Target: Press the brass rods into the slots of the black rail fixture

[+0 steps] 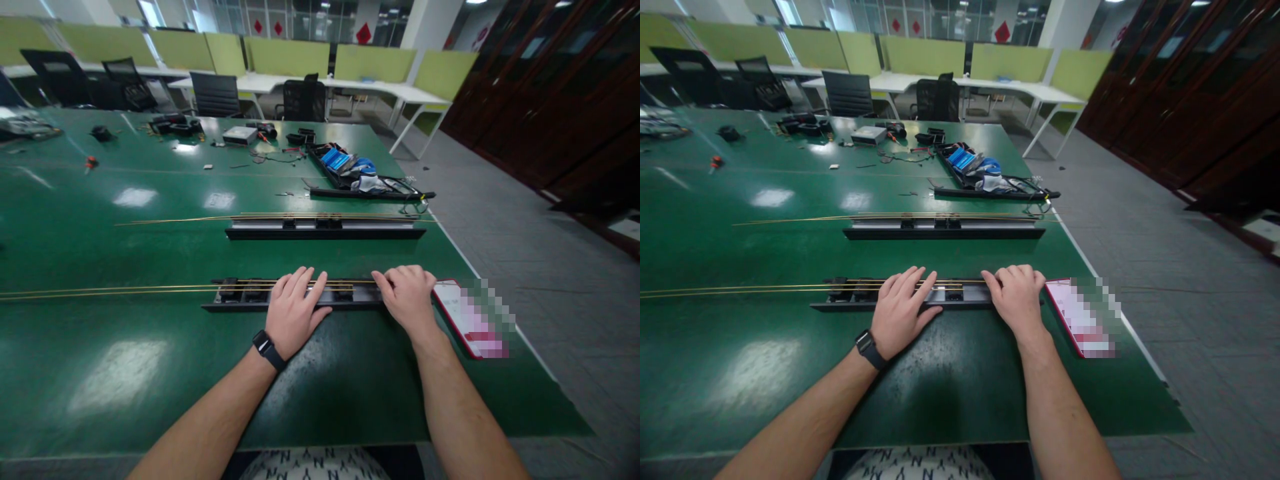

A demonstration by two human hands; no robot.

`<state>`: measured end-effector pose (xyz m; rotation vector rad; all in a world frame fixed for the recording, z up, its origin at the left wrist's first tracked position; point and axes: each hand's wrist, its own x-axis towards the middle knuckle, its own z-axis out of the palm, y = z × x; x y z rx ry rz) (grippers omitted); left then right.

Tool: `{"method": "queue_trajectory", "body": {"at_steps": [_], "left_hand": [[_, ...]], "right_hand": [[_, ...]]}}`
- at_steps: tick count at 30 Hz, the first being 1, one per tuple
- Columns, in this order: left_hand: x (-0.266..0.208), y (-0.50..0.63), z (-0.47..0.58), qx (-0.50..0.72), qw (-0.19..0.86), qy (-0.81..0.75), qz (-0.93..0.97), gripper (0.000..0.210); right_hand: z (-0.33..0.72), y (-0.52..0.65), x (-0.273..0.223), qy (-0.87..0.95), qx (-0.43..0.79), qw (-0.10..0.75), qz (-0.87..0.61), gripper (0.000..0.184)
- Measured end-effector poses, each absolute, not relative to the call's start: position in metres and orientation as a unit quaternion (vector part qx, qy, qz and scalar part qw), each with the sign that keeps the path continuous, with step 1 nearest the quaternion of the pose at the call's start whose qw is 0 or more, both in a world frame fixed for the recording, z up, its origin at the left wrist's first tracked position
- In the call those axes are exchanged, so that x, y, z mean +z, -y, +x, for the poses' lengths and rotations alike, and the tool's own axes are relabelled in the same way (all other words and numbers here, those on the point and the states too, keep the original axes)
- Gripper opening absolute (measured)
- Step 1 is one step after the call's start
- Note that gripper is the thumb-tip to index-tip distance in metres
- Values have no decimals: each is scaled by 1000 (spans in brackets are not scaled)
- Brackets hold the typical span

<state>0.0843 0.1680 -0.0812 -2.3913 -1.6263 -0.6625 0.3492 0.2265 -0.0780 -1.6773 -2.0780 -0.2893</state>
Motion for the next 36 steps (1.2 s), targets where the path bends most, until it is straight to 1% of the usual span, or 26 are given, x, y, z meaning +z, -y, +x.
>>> {"method": "queue_trajectory", "body": {"at_steps": [5,13,19,29,36], "left_hand": [[-81,-168,84,-222,88,549,-801,59],[-81,-168,84,-215,83,548,-804,60],[-81,-168,84,-216,85,550,-803,60],[-81,-168,84,-224,90,545,-803,62],[-81,-168,84,-222,91,547,-802,61]], "right_hand": [[349,-226,-78,761,-84,233,-599,49],[348,-227,-76,756,-114,204,-611,53],[348,-226,-77,761,-83,233,-599,49],[346,-229,-79,755,-126,196,-613,51],[347,-226,-77,762,-65,234,-600,44]]}}
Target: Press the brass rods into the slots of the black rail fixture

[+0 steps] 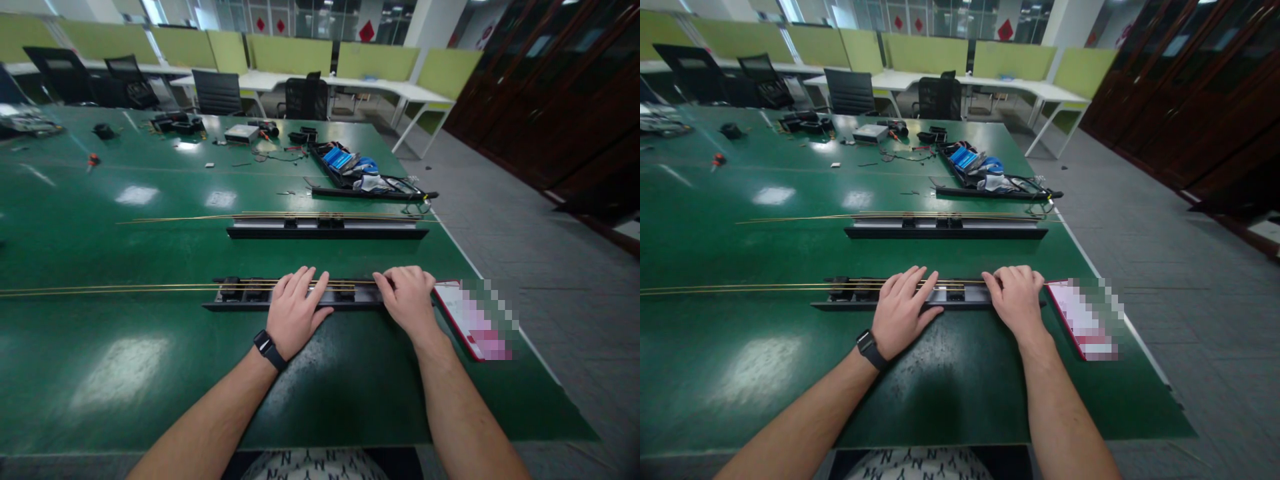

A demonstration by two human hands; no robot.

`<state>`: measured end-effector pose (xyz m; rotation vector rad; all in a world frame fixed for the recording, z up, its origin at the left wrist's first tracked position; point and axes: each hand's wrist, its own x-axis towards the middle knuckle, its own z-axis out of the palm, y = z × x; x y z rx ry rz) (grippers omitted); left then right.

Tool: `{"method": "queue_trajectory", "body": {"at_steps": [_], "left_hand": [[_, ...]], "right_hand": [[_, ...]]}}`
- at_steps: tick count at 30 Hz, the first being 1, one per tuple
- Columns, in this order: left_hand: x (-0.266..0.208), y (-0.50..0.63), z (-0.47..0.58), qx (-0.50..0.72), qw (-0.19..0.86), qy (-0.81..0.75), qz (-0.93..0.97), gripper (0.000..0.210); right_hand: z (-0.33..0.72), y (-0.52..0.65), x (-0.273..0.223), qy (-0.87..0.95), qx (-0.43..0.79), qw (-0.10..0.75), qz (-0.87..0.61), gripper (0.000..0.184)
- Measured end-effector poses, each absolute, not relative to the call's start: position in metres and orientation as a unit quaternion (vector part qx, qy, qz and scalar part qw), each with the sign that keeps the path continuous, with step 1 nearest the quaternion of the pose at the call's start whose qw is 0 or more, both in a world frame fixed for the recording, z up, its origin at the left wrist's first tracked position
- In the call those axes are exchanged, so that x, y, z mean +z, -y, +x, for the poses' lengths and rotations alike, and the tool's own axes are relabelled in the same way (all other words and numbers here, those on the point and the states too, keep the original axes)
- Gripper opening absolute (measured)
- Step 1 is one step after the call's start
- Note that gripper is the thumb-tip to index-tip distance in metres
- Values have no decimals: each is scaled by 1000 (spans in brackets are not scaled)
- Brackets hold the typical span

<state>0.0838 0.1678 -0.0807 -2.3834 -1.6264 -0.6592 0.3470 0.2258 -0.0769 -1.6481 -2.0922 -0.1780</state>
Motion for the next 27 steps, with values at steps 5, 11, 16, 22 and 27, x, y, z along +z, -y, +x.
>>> {"method": "queue_trajectory", "body": {"at_steps": [5,11,16,22,27], "left_hand": [[-81,-168,84,-219,89,547,-803,59],[-82,-168,84,-218,86,549,-803,60],[-82,-168,83,-216,85,548,-803,60],[-82,-169,83,-218,85,550,-802,60],[-81,-168,84,-220,84,548,-803,61]], "right_hand": [[347,-226,-77,770,-70,235,-589,45],[347,-230,-80,763,-113,210,-601,51],[348,-228,-79,760,-114,209,-604,51],[349,-227,-77,770,-77,234,-588,49],[348,-228,-79,769,-102,214,-594,51]]}}
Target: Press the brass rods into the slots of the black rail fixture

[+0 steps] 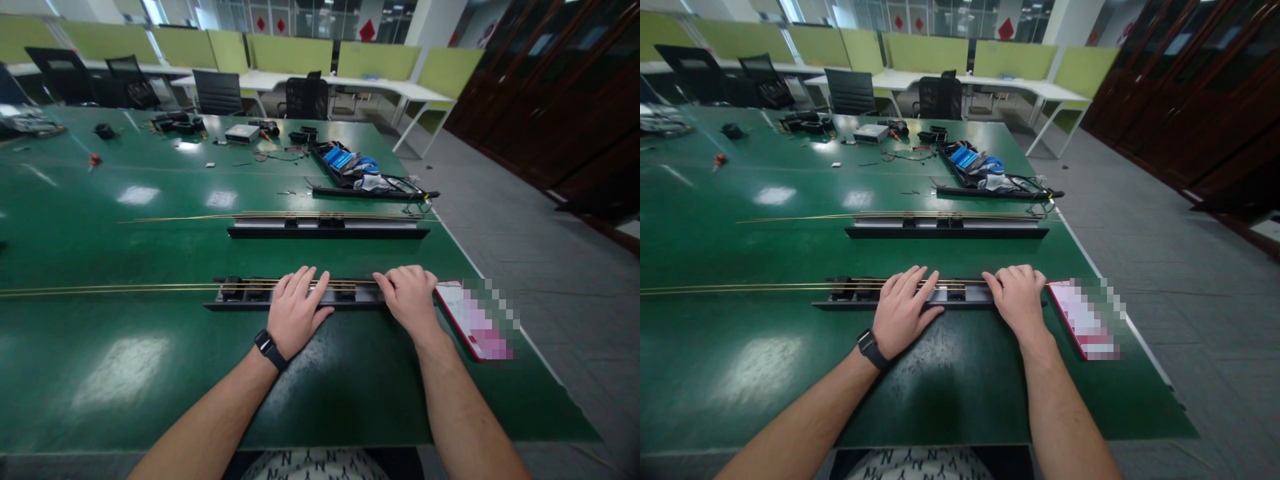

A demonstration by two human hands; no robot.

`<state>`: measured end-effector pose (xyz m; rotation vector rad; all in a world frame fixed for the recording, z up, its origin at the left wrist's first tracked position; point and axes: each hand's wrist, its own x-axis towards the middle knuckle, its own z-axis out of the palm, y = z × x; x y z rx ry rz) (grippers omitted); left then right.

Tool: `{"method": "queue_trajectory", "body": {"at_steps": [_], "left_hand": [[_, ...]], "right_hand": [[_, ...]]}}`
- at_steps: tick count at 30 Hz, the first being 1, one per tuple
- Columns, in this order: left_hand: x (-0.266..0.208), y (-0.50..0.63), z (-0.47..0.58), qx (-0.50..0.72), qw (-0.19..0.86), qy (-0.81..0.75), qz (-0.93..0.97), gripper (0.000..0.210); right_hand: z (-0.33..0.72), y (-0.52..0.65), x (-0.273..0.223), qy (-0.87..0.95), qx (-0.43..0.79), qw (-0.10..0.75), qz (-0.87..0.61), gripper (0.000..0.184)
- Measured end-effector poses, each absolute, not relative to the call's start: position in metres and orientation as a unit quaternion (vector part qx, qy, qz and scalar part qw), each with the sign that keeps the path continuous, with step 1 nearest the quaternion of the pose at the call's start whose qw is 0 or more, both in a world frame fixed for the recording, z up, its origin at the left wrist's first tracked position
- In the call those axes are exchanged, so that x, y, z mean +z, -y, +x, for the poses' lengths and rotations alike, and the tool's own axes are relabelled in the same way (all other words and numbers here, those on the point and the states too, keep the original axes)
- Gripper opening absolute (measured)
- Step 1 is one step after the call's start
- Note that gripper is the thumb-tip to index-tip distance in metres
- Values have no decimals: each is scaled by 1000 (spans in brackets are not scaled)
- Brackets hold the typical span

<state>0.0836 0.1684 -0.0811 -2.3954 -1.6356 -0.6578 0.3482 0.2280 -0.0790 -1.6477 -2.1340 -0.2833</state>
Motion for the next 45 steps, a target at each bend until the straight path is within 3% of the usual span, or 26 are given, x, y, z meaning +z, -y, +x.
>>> {"method": "queue_trajectory", "body": {"at_steps": [45], "left_hand": [[-79,-168,83,-208,89,551,-803,63]], "right_hand": [[326,-229,-77,795,-70,217,-562,45]]}}
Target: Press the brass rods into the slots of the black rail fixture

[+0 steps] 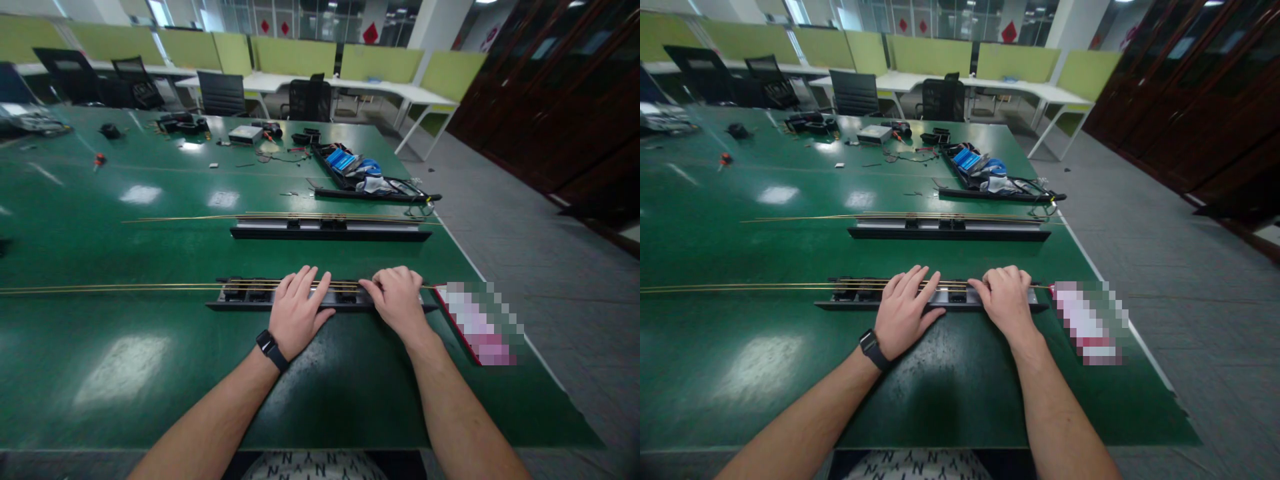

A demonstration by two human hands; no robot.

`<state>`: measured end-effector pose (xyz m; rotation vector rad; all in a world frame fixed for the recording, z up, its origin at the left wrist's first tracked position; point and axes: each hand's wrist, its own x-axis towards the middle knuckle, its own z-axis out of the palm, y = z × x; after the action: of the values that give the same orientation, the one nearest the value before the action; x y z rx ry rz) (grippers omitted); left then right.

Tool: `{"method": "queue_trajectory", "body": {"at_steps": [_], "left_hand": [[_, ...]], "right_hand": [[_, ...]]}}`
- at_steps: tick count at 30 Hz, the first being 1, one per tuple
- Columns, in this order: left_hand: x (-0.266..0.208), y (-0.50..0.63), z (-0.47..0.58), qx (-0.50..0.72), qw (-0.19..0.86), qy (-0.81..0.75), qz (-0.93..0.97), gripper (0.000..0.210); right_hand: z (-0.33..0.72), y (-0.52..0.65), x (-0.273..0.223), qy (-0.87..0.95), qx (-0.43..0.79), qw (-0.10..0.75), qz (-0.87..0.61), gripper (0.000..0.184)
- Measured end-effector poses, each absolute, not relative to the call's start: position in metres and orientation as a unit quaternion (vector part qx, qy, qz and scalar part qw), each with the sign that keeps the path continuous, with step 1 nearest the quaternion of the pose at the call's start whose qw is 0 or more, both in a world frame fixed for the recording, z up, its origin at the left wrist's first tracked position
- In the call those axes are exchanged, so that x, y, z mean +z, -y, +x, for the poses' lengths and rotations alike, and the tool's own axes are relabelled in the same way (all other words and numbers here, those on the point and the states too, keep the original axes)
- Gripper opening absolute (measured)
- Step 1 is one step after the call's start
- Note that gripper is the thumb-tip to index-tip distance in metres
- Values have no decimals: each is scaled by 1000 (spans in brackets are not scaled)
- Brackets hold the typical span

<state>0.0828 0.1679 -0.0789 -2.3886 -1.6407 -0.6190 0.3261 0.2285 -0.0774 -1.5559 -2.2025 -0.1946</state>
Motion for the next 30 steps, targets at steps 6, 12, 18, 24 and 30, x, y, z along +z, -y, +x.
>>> {"method": "queue_trajectory", "body": {"at_steps": [6,12,18,24,30], "left_hand": [[-79,-168,83,-208,87,550,-804,64],[-79,-168,81,-208,86,549,-805,64],[-78,-167,81,-205,85,548,-806,63],[-78,-167,79,-201,82,545,-810,63],[-79,-167,78,-204,82,541,-812,64]], "right_hand": [[323,-229,-78,800,-72,222,-553,43],[325,-228,-78,798,-55,235,-552,42],[325,-228,-79,797,-45,241,-552,43],[326,-229,-79,798,-42,242,-551,42],[329,-232,-85,801,-45,259,-539,40]]}}
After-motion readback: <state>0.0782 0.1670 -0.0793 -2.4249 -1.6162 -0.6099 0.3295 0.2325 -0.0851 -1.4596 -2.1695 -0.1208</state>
